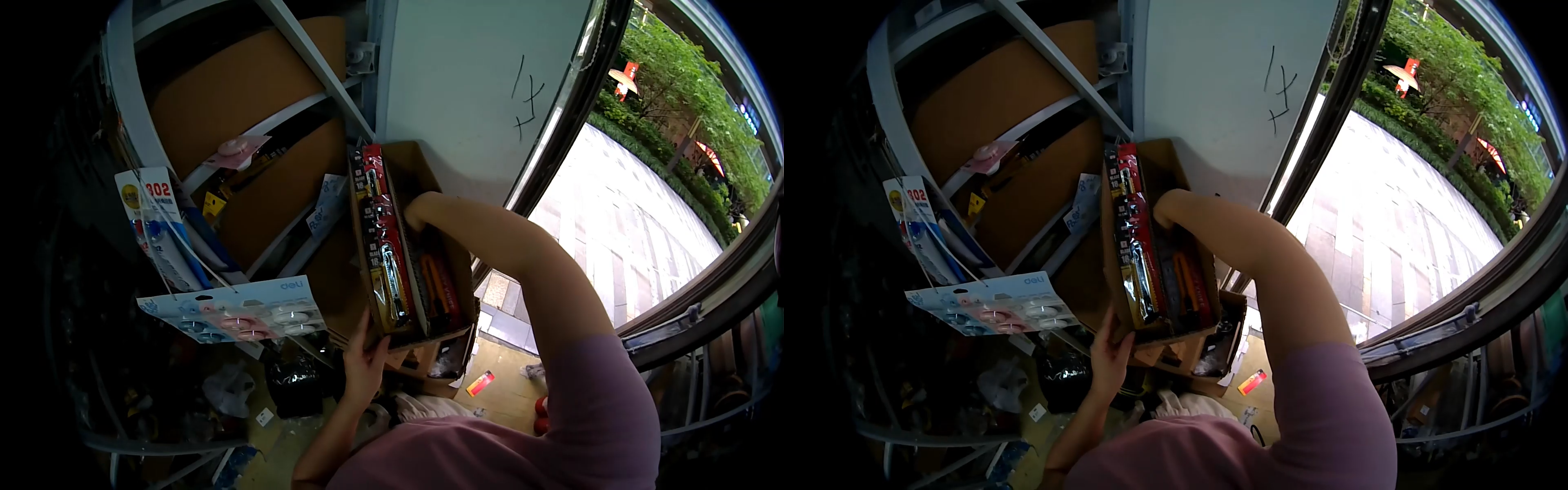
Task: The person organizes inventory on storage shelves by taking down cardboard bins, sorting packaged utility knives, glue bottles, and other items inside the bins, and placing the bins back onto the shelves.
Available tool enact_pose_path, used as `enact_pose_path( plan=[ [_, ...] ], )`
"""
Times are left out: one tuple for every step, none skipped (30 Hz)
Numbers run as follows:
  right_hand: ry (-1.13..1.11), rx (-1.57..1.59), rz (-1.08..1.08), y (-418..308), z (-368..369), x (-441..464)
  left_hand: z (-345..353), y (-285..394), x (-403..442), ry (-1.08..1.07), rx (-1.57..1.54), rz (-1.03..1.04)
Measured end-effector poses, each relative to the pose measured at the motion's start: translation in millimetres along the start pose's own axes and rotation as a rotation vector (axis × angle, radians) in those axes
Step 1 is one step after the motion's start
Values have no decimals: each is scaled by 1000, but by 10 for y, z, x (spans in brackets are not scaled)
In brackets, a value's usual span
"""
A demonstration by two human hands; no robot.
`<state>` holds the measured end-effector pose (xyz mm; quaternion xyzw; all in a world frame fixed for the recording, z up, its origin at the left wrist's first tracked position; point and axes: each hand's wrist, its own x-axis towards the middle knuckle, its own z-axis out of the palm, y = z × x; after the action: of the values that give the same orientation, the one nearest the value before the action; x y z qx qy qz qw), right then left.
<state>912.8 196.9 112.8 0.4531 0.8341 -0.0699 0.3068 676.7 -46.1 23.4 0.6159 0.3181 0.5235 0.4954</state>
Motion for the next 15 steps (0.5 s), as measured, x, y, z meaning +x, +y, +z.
enact_pose_path(
  plan=[
    [9,-17,-10,-35,-53,-61,-1,4,-1,-2,-1,-2],
    [20,-37,-9,-69,-101,-128,-2,10,6,0,-6,-4],
    [25,-42,-7,-97,-171,-210,1,12,8,2,-13,-7],
    [20,-42,3,-120,-237,-301,-3,4,6,1,-16,-9],
    [5,-17,29,-148,-290,-402,-16,-7,1,-5,-13,-21],
    [-16,23,54,-184,-383,-551,-17,-13,-3,-10,-10,-32],
    [-37,64,81,-220,-477,-701,-13,21,-10,-13,-12,-34],
    [-75,143,131,-269,-594,-908,-14,102,-11,26,217,8],
    [-76,144,135,-305,-654,-1128,-9,188,-5,66,445,51],
    [70,228,35,-337,-685,-1381,-1,278,21,64,441,53],
    [217,308,-67,-354,-705,-1615,8,381,70,63,540,200],
    [321,414,-61,-352,-695,-1809,18,488,122,63,638,346],
    [425,519,-55,-364,-699,-1990,31,598,204,28,643,411],
    [480,527,16,-456,-787,-2216,75,714,306,32,641,412],
    [537,534,88,-542,-866,-2416,145,832,421,24,546,402]
  ],
)
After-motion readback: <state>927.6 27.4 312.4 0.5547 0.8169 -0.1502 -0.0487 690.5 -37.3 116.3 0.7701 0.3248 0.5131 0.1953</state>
